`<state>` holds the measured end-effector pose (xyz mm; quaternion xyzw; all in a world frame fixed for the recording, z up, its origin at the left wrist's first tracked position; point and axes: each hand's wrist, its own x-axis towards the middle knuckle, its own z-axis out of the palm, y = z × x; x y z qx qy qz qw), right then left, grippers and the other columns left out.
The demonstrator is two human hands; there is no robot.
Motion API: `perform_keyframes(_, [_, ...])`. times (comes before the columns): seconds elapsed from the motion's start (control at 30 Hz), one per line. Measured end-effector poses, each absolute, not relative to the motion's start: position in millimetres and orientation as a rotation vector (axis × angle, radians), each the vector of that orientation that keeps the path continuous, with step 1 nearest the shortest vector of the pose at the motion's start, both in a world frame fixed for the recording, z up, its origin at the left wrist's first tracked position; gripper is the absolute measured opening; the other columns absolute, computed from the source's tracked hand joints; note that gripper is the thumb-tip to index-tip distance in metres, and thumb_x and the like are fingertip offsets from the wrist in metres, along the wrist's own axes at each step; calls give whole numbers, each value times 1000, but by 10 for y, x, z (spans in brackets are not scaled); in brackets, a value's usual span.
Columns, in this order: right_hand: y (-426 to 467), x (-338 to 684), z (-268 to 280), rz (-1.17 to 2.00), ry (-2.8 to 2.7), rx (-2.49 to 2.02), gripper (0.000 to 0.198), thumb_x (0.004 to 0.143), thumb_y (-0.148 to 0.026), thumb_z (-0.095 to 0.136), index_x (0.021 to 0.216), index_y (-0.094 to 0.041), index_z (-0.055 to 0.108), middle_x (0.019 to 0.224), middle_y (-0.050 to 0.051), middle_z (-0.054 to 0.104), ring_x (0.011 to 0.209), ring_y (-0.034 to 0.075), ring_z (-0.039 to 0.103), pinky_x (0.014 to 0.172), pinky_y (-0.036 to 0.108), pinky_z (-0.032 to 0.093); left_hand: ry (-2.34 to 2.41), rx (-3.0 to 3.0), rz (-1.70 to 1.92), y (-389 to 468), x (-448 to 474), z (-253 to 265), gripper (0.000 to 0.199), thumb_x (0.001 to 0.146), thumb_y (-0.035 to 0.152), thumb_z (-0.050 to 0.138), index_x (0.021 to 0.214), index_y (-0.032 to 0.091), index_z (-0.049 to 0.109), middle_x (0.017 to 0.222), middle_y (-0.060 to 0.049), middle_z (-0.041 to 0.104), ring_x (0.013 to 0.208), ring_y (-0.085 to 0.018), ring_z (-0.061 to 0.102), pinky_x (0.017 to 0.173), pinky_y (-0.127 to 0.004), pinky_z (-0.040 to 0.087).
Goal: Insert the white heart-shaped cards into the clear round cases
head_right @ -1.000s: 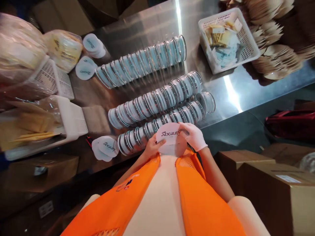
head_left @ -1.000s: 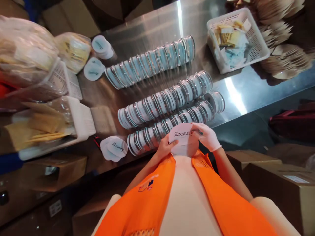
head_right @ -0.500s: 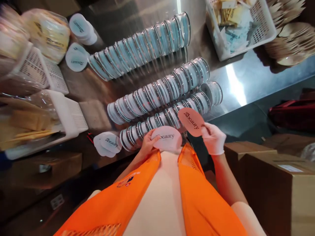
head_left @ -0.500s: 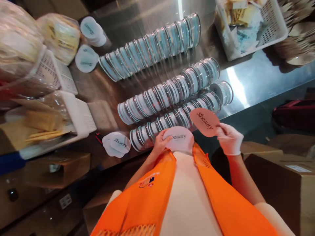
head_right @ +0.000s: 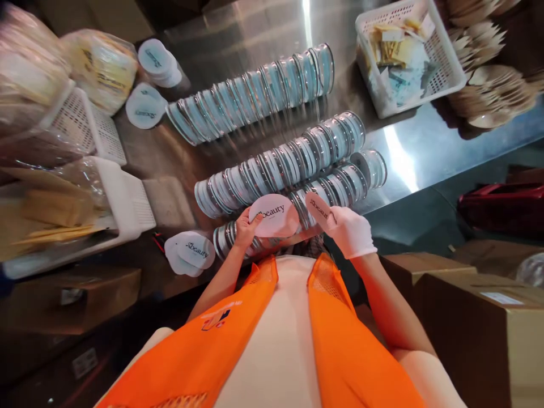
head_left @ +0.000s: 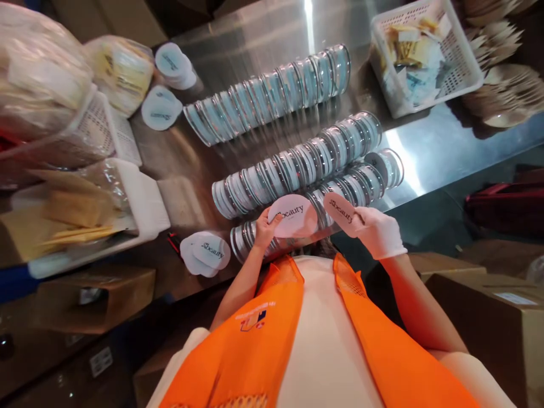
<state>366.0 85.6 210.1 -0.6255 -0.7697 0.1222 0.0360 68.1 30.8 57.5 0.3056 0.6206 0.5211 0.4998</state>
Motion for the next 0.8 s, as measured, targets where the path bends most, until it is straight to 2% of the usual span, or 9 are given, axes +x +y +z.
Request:
perform_keyframes(0.17, [858,3515,2142,265,-2452,-2050,26,92,-28,51,80,-17,71,77,7,69,65,15,56,57,29,24,1512,773,1221,316,668,577,53,76,51,83,113,15,70,101,-8,77,86,-19,71,80,-31,58])
perform_keyframes(0.27, [918,3409,2191,253,-2526,-2108,26,93,-28,50,82,-16,71,78,9,69,63,16,57,56,29,23,1524,816,1209,341,664,570,52,76,51,83,110,15,70,98,-8,77,86,-20,71,81,-31,58])
perform_keyframes(0.4, [990,3290,2277,227,-2592,-2115,28,94,-29,49,86,-14,71,79,11,69,65,18,61,56,28,27,1514,813,1187,352,660,532,53,76,52,83,111,15,70,99,-8,77,87,-20,71,82,-31,57])
perform_keyframes(0.53, [1059,3243,2235,276,-2608,-2110,29,95,-29,48,91,-13,73,85,15,72,72,21,67,62,27,38,1497,783,1183,348,654,511,53,75,51,84,111,15,70,99,-8,77,87,-20,70,82,-31,56])
perform_keyframes(0.7, [1139,3294,1628,641,-2623,-2125,28,96,-25,49,96,-14,75,94,17,76,85,26,72,75,30,48,1465,761,1186,350,654,532,55,75,52,84,112,15,70,100,-8,76,87,-20,70,82,-31,57])
perform_keyframes(0.8, [1005,3347,1105,741,-2366,-1998,32,96,-23,47,107,-15,76,108,15,77,100,25,72,86,30,51,1462,779,1190,353,648,549,53,75,51,84,112,15,70,102,-8,76,89,-19,69,83,-31,56])
